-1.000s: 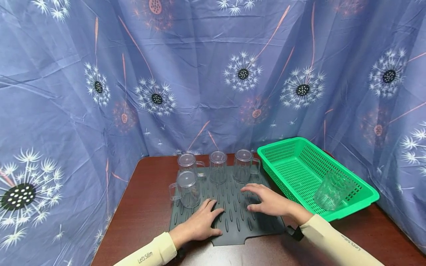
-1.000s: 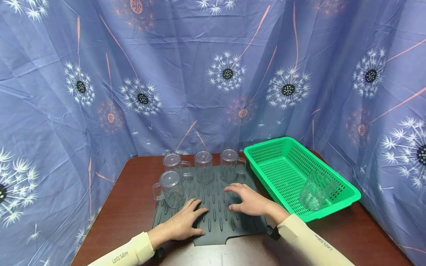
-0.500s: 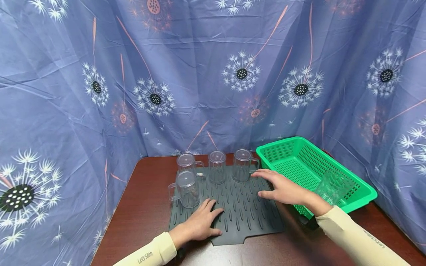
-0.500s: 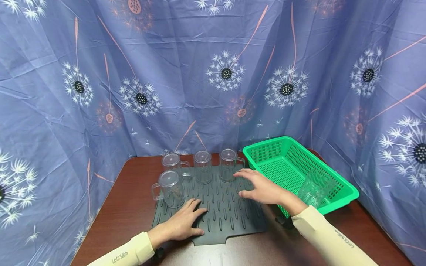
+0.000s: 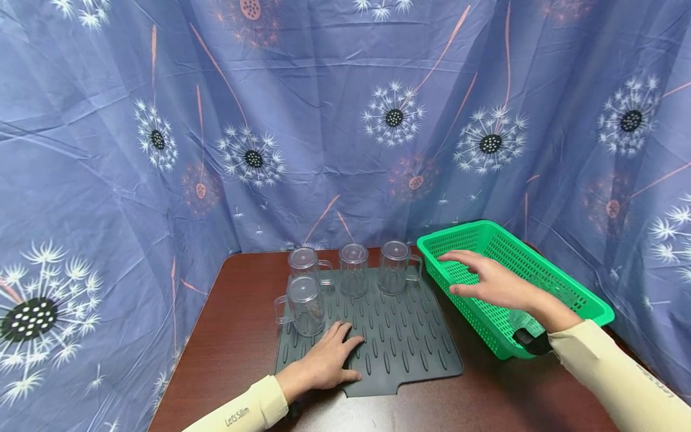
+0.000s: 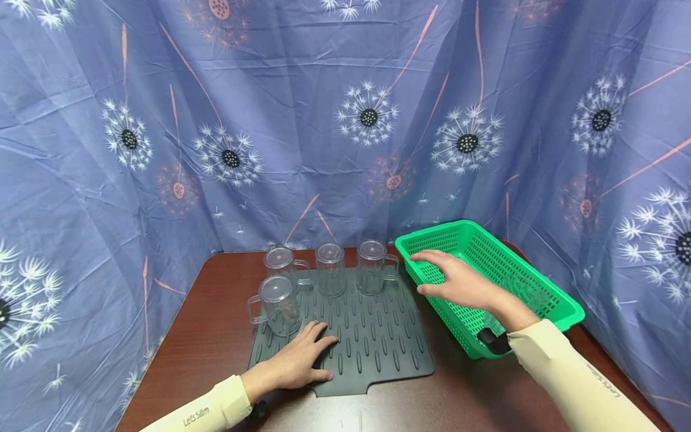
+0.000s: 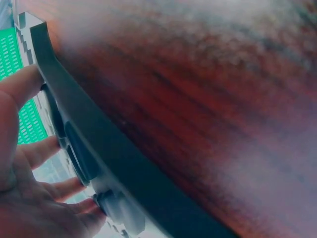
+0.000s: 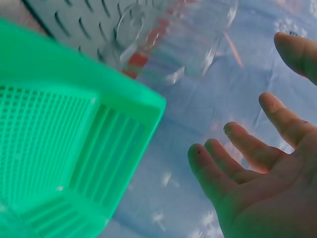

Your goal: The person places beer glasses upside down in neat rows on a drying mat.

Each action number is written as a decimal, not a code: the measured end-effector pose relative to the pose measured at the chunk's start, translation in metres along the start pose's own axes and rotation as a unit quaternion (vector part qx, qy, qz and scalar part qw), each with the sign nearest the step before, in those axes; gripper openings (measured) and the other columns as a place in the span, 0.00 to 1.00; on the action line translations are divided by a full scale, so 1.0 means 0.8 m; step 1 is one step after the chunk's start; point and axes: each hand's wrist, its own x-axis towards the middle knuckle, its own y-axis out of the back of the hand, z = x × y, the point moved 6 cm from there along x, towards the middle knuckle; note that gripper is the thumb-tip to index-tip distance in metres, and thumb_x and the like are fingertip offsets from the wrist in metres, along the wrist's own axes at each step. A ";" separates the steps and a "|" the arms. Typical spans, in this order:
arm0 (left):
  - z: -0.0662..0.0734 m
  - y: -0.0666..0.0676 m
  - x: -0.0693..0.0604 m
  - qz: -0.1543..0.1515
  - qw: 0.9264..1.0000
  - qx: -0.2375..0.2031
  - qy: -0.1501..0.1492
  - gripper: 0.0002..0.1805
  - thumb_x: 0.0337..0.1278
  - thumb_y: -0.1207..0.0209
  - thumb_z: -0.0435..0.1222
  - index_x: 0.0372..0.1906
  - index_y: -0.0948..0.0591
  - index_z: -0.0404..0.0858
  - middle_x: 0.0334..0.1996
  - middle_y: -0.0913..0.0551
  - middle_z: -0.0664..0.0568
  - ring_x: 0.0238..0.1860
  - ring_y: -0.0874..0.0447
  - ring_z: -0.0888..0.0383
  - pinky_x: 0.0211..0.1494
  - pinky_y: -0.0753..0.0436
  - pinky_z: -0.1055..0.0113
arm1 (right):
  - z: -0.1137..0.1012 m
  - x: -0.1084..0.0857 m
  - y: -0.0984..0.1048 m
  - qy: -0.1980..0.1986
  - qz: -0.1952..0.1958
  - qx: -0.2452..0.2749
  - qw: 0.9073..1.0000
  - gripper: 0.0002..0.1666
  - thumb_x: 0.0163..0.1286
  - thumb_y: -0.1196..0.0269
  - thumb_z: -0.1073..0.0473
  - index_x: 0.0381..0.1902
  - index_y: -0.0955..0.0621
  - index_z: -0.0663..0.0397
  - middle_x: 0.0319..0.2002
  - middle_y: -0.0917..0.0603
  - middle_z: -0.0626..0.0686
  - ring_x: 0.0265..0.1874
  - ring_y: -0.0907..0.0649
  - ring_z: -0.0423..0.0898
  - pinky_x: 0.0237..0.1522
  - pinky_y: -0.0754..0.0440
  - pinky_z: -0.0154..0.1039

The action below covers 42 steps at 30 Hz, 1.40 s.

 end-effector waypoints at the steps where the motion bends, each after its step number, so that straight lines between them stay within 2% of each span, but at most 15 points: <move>1: 0.000 0.001 0.000 0.000 1.000 -0.001 0.000 0.39 0.57 0.33 0.58 0.71 0.28 0.49 0.75 0.38 0.41 0.77 0.44 0.39 0.73 0.33 0.43 | 0.003 -0.001 0.004 -0.003 0.000 0.002 1.000 0.37 0.67 0.31 0.47 0.71 0.28 0.45 0.70 0.27 0.55 0.69 0.29 0.61 0.61 0.28 0.64; 6: 0.001 0.002 -0.001 0.001 1.000 0.002 -0.004 0.39 0.56 0.33 0.58 0.71 0.28 0.48 0.74 0.37 0.40 0.77 0.43 0.38 0.72 0.33 0.42 | 0.018 -0.006 0.026 -0.010 0.013 0.000 1.000 0.37 0.66 0.29 0.48 0.70 0.28 0.46 0.69 0.26 0.54 0.69 0.29 0.61 0.61 0.28 0.64; 12: 0.004 0.004 -0.001 -0.002 1.000 -0.003 -0.006 0.39 0.57 0.33 0.57 0.71 0.28 0.48 0.74 0.38 0.40 0.77 0.43 0.38 0.73 0.34 0.42 | 0.041 -0.012 0.047 -0.038 0.013 0.006 0.999 0.40 0.65 0.28 0.49 0.72 0.29 0.45 0.71 0.29 0.54 0.72 0.33 0.63 0.61 0.29 0.63; 16: 0.004 0.006 -0.001 -0.004 1.000 -0.006 0.001 0.39 0.56 0.32 0.57 0.71 0.28 0.48 0.74 0.38 0.40 0.77 0.44 0.38 0.73 0.34 0.43 | 0.055 -0.015 0.060 -0.062 0.007 -0.011 0.998 0.42 0.64 0.28 0.48 0.73 0.31 0.42 0.73 0.33 0.56 0.67 0.31 0.57 0.54 0.25 0.55; 20: 0.005 0.006 -0.001 -0.004 1.000 -0.005 0.004 0.39 0.56 0.32 0.57 0.71 0.28 0.48 0.74 0.38 0.40 0.77 0.43 0.39 0.74 0.35 0.43 | 0.067 -0.020 0.071 -0.087 -0.003 -0.020 0.996 0.45 0.63 0.28 0.44 0.74 0.32 0.44 0.75 0.37 0.61 0.69 0.33 0.61 0.56 0.27 0.59; 23: 0.005 0.005 -0.003 -0.005 1.000 -0.004 0.004 0.39 0.56 0.32 0.57 0.71 0.28 0.48 0.74 0.38 0.40 0.77 0.43 0.39 0.74 0.35 0.43 | 0.079 -0.026 0.075 -0.102 -0.010 -0.019 0.995 0.47 0.62 0.28 0.43 0.75 0.33 0.45 0.76 0.39 0.64 0.73 0.38 0.67 0.61 0.32 0.67; 26: 0.005 0.004 -0.003 -0.003 1.000 -0.003 0.004 0.39 0.56 0.32 0.57 0.71 0.27 0.48 0.74 0.38 0.40 0.77 0.44 0.39 0.74 0.35 0.43 | 0.095 -0.030 0.079 -0.109 -0.012 -0.027 0.994 0.47 0.62 0.27 0.43 0.75 0.33 0.45 0.76 0.39 0.65 0.74 0.39 0.69 0.62 0.34 0.70; 31: 0.005 0.005 -0.003 -0.003 1.000 -0.007 0.002 0.39 0.57 0.33 0.57 0.71 0.28 0.48 0.75 0.38 0.40 0.77 0.44 0.38 0.73 0.34 0.42 | 0.118 -0.033 0.084 -0.122 -0.021 -0.045 0.991 0.49 0.61 0.27 0.42 0.75 0.34 0.46 0.76 0.40 0.67 0.73 0.40 0.72 0.61 0.35 0.72; 42: 0.005 0.003 -0.004 -0.012 1.000 0.003 -0.001 0.39 0.58 0.34 0.58 0.71 0.29 0.49 0.75 0.38 0.40 0.77 0.44 0.38 0.74 0.35 0.44 | 0.161 -0.050 0.077 -0.135 -0.057 -0.065 0.987 0.51 0.60 0.27 0.43 0.74 0.35 0.58 0.72 0.42 0.77 0.67 0.38 0.80 0.55 0.31 0.74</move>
